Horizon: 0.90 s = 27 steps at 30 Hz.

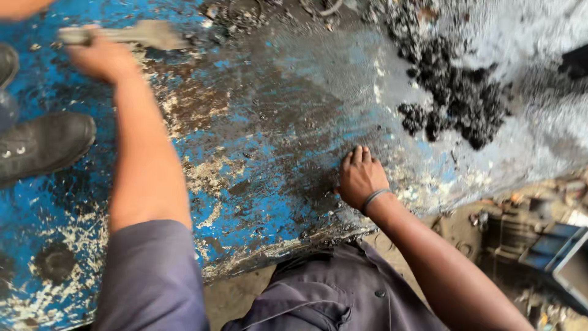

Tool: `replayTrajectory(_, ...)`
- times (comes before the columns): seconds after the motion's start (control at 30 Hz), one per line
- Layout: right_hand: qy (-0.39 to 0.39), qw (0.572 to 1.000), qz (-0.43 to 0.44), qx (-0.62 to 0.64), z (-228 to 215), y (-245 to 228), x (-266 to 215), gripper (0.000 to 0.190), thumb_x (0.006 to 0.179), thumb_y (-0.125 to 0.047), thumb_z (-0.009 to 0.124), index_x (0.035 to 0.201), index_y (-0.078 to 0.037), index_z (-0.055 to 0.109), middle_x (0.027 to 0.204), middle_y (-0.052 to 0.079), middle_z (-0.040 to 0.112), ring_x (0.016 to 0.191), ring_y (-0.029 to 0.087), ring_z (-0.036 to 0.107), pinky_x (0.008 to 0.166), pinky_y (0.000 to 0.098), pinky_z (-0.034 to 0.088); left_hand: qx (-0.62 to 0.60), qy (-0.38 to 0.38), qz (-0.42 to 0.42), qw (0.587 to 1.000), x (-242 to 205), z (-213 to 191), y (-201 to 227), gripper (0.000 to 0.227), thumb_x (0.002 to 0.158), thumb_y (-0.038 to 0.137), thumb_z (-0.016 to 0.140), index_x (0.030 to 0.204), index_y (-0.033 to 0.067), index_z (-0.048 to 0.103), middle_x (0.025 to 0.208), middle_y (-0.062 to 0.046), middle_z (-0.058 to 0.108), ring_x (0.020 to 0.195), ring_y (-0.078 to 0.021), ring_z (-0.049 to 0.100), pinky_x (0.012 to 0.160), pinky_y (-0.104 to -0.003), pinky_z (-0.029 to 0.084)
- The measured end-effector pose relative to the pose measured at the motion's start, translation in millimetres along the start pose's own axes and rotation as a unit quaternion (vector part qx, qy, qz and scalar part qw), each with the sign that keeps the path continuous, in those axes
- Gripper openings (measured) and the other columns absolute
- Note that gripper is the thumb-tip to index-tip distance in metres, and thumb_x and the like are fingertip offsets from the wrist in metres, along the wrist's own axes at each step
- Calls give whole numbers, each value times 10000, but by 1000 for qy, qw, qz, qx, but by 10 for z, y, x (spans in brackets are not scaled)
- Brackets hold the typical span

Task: The person uses a metal scraper to remove a thick layer of black, tar-like residue from a blue painted metal surface. The person scrapes the material into a pile and occasionally uses their hand to clear debris.

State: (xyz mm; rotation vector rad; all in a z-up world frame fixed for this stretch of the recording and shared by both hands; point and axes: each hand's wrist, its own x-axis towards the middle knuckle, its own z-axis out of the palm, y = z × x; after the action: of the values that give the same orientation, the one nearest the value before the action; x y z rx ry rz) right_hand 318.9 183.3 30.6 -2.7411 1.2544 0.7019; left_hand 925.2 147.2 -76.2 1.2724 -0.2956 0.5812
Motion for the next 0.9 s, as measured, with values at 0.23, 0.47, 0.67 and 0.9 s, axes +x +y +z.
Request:
replayTrajectory(0.23, -17, 999, -21, -32, -27, -12, 83, 964, 879, -495, 720, 1408, 218, 345, 1478, 447, 326, 1388, 524, 393, 1097, 515, 401, -181, -89, -264, 943, -390, 544, -278, 226, 845, -35, 724, 1023, 13, 593, 902, -154, 718, 754, -275, 713, 597, -455, 673)
replayTrajectory(0.47, -18, 999, -15, -46, -93, -53, 88, 1001, 835, -530, 761, 1396, 214, 396, 1458, 441, 387, 1380, 505, 441, 1082, 474, 456, 107, -158, -113, 975, -1611, 1101, 400, 65, 899, 113, 729, 937, 80, 689, 877, -55, 799, 779, -163, 764, 712, -350, 595)
replayTrajectory(0.67, 11, 999, -10, -38, -81, -64, 27, 992, 800, -529, 785, 1376, 198, 433, 1424, 420, 443, 1356, 497, 478, 1016, 468, 510, 90, -257, -134, 953, -2061, 1180, 1415, 44, 896, 110, 699, 880, 71, 686, 827, -53, 763, 754, -171, 741, 694, -347, 586)
replayTrajectory(0.9, 8, 999, -15, -38, -47, -10, 65, 1006, 796, -542, 789, 1382, 191, 425, 1432, 429, 423, 1360, 503, 461, 1048, 468, 486, 7, -207, -68, 976, -1330, 922, 896, 95, 894, 105, 664, 813, 61, 683, 768, -50, 722, 724, -180, 714, 672, -343, 576)
